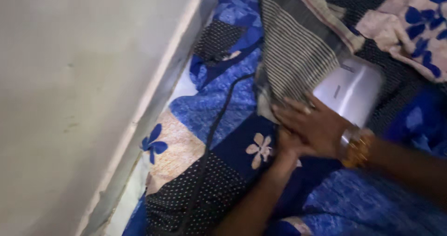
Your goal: The person wipes the exterior and interior surfaces of a sandwich maker using a cloth.
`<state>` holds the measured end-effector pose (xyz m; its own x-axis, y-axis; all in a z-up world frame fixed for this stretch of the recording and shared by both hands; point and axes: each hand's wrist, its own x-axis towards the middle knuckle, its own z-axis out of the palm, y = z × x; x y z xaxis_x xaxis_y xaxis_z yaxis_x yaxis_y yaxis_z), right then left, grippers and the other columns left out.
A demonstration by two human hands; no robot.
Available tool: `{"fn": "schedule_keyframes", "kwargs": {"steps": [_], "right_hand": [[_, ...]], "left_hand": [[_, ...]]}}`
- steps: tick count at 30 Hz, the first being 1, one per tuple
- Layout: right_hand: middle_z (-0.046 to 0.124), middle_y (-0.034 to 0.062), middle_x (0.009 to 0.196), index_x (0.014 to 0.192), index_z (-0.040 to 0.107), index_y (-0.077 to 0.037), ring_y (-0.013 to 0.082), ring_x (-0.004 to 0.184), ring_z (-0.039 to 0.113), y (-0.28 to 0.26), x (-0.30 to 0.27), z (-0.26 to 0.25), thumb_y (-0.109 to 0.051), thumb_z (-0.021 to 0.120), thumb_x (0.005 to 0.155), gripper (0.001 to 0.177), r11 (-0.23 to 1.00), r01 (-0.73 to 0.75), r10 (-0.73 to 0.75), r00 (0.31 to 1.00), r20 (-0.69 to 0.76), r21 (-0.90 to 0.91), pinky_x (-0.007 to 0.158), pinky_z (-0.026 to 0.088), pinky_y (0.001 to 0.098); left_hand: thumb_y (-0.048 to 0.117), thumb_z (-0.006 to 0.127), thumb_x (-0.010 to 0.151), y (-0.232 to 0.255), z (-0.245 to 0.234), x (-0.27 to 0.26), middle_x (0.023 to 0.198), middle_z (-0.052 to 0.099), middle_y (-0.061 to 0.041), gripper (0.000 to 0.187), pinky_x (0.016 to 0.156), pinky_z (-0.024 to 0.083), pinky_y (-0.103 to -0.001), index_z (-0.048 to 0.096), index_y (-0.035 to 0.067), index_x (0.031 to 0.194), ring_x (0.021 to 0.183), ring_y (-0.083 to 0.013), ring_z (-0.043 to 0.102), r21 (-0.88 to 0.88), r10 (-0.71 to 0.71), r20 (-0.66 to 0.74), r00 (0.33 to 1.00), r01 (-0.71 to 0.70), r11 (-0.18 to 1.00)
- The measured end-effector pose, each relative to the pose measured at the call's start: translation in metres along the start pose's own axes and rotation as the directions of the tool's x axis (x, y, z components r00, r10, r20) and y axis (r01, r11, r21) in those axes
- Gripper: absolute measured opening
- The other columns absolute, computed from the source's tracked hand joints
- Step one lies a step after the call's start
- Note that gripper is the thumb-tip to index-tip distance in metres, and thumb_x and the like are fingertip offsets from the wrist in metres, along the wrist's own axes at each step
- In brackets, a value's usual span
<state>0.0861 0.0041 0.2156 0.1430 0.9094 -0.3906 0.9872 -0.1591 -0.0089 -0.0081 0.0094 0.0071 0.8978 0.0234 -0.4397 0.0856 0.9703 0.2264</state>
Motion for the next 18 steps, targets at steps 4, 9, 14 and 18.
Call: {"fn": "schedule_keyframes", "kwargs": {"steps": [4,9,14,18], "right_hand": [[0.001,-0.0011,0.174,0.161,0.016,-0.019,0.0284,0.158,0.000,-0.001,0.002,-0.010,-0.083,0.032,0.083,0.102,0.998,-0.039,0.059,0.860,0.507,-0.050,0.118,0.006,0.0599],[0.023,0.0090,0.168,0.152,0.037,-0.021,0.0288,0.153,0.018,0.085,0.030,0.006,-0.070,0.028,0.090,0.080,0.948,-0.283,0.284,0.959,0.018,0.144,0.122,0.011,0.0549],[0.025,0.0141,0.167,0.159,0.029,-0.015,0.0329,0.154,0.024,0.187,0.007,0.048,-0.068,0.013,0.099,0.082,0.499,-0.652,0.603,0.734,0.311,0.571,0.124,0.020,0.0493],[0.035,0.0182,0.160,0.160,0.029,-0.016,0.0370,0.143,0.036,0.185,-0.094,0.104,-0.064,0.014,0.097,0.081,0.380,-0.662,0.700,0.662,0.268,0.646,0.116,0.028,0.0470]], "left_hand": [[0.019,0.063,0.105,0.002,0.008,-0.007,0.134,0.065,-0.016,0.053,0.092,0.056,-0.035,0.053,-0.007,0.150,0.118,-0.0247,0.064,0.451,0.205,0.054,0.977,-0.207,0.868],[0.020,0.075,0.094,0.024,0.031,-0.023,0.119,0.066,-0.009,0.047,0.090,0.053,-0.029,0.054,0.002,0.132,0.104,-0.0151,0.064,0.524,0.265,-0.098,0.959,-0.176,0.833],[0.019,0.078,0.090,0.049,0.067,-0.033,0.113,0.068,-0.008,0.048,0.087,0.054,-0.030,0.054,0.001,0.128,0.099,-0.0161,0.065,0.557,0.276,-0.158,0.948,-0.145,0.818],[0.017,0.076,0.089,0.054,0.068,-0.037,0.112,0.071,-0.006,0.043,0.089,0.054,-0.029,0.061,-0.001,0.125,0.100,-0.0158,0.066,0.549,0.379,-0.018,0.925,-0.308,0.777]]}}
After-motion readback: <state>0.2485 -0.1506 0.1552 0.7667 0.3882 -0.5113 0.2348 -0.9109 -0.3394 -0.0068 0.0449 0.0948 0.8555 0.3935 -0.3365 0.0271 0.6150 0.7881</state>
